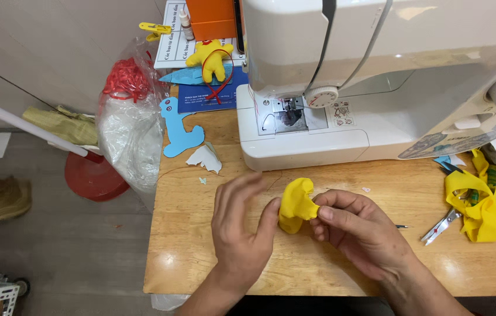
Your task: The person holds a small yellow fabric piece and uses a black tool to open the opening. They then take white stuffing material and push it into the yellow fabric piece by hand, repeating the process to fill the item.
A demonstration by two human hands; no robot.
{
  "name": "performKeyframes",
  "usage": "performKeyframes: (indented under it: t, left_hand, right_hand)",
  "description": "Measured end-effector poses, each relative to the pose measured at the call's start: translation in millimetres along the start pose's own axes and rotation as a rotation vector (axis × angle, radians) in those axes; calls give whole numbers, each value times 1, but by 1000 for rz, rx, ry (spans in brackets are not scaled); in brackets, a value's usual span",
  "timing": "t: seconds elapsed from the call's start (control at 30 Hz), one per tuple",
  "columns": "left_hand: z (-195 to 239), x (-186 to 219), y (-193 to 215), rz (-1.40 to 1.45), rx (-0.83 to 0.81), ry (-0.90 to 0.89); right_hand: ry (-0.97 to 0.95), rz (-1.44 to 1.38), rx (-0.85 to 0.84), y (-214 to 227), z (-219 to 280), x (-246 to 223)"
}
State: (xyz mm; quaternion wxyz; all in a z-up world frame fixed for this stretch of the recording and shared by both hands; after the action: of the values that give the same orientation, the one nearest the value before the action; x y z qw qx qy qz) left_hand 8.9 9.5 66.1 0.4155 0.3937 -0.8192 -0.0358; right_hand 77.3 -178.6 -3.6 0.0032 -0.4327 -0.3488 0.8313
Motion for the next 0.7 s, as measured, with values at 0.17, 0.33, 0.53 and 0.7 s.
performKeyframes:
  t: [0.17, 0.33, 0.53, 0.7]
  left_hand:
    - [-5, 27, 1, 138, -83, -83]
    - [-2, 20, -9, 200, -137, 8]
    - [6, 1, -19, 471, -168, 346]
    - [14, -1, -25, 619, -95, 420]
  right_hand:
    - [100, 66, -39, -18, 1, -1]
    - [217, 163, -2, -24, 4, -3]
    - [288, 351, 93, -24, 7, -5]
    - [295, 386, 168, -27, 6, -5]
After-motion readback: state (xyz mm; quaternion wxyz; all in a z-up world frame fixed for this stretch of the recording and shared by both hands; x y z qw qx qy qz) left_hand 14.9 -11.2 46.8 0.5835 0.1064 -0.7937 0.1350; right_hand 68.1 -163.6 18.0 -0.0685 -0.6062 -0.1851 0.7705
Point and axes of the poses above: each hand's wrist, its own z-axis away from the middle knuckle, its own y-axis out of the back of the hand, x = y × z, the point moved 4 cm from there along -z, towards the middle knuckle, and after that the axes turned 4 degrees about -y, right-handed, at the moved point
